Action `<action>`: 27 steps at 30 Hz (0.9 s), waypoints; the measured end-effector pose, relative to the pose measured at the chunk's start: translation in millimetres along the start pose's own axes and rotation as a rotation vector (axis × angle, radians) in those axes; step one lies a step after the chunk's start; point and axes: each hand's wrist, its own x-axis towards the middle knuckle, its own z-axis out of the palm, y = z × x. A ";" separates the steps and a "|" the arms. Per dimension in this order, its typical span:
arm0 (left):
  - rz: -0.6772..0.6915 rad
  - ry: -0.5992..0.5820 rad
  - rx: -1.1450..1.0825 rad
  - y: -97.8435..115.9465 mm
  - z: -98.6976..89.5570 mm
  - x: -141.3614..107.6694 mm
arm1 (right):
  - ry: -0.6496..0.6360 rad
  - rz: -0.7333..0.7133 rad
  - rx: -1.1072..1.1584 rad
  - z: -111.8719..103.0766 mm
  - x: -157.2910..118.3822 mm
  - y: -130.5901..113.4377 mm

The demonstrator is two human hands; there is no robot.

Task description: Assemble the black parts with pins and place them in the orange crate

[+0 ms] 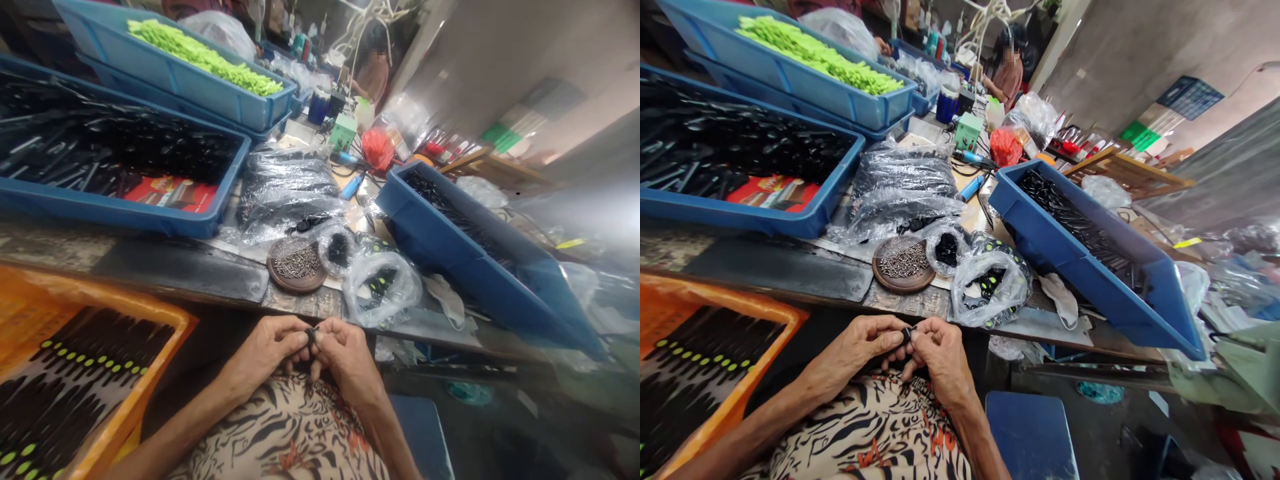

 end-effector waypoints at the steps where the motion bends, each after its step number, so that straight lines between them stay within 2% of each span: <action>1: -0.018 0.003 -0.024 -0.5 -0.1 0.2 | -0.005 -0.007 0.003 -0.9 -0.5 0.7; 8: 0.003 0.055 -0.012 3.2 5.2 -0.8 | -0.044 -0.064 0.051 -3.4 -2.5 3.5; 16: 0.164 0.173 0.102 6.0 15.9 -3.7 | -0.002 -0.117 0.052 0.5 -5.4 -0.8; 27: 0.265 0.205 0.263 2.9 17.8 -0.8 | 0.063 -0.174 -0.031 1.1 -2.7 3.6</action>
